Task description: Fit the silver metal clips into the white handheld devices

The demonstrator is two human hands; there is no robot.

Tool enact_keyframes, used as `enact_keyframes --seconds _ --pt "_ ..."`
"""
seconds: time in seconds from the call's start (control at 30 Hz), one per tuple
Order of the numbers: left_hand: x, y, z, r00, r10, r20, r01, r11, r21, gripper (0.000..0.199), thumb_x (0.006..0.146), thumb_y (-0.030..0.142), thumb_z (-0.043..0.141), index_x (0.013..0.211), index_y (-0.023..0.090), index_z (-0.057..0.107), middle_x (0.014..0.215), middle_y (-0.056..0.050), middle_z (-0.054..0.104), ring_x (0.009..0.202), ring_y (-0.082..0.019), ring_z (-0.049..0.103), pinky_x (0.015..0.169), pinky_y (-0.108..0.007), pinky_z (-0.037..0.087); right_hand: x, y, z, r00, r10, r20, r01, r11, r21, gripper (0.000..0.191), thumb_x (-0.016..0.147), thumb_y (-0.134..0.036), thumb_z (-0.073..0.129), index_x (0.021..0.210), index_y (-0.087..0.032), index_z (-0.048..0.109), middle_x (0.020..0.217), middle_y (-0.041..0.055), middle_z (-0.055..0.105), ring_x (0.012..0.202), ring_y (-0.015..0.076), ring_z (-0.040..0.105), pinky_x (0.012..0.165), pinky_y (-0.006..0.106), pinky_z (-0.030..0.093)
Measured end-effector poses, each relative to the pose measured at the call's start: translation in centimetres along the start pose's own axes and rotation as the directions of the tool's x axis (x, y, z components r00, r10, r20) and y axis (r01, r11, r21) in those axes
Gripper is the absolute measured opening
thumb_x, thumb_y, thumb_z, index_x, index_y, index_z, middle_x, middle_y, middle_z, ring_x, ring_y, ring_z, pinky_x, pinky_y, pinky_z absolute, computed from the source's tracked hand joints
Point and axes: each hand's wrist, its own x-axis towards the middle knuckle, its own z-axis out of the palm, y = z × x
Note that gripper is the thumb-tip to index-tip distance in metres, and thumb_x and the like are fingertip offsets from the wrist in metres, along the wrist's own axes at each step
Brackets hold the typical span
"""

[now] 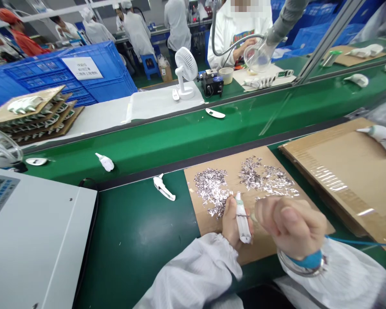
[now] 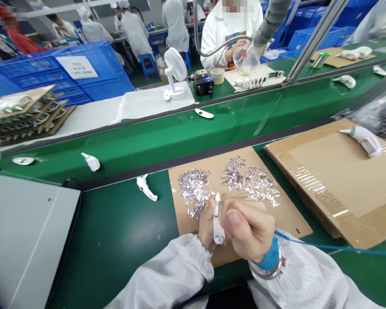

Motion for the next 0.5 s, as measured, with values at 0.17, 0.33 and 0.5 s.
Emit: enact_keyframes --seconds 0.17,0.33,0.5 --pt "0.3 -0.1 -0.7 0.994 -0.09 0.062 0.088 0.996 0.032 0.041 0.081 0.059 0.05 0.101 0.025 0.042 0.061 0.005 0.055 0.033 -0.011 0.045 0.034 -0.022 0.036 2.7 -1.4 -3.1 0.897 0.424 -0.127 -0.411 0.904 0.117 0.045 0.09 -0.035 0.05 0.049 -0.021 0.037 0.041 -0.005 0.03 0.033 0.0086 0.027 0.033 0.026 0.018" --pt "0.5 -0.1 -0.6 0.999 0.036 -0.004 -0.036 0.996 -0.085 0.043 0.079 0.055 0.057 0.104 0.021 0.05 0.067 0.001 0.058 0.063 -0.017 0.062 0.059 -0.029 0.05 -0.7 1.7 -5.6 0.561 0.815 0.147 -0.652 0.544 -0.527 0.04 0.083 -0.048 0.057 0.056 -0.017 0.056 0.05 0.0 0.054 0.047 0.0128 0.049 0.047 0.026 0.036" --pt "0.3 0.3 -0.2 0.999 -0.021 0.028 0.024 0.991 -0.129 0.043 0.082 0.052 0.055 0.11 0.019 0.057 0.082 -0.005 0.063 0.084 -0.022 0.063 0.075 -0.033 0.049 -4.4 4.2 -4.9 0.579 0.806 0.125 -0.679 0.561 -0.474 0.028 0.075 -0.041 0.06 0.062 -0.019 0.048 0.061 0.0007 0.058 0.057 0.0144 0.052 0.054 0.027 0.041"
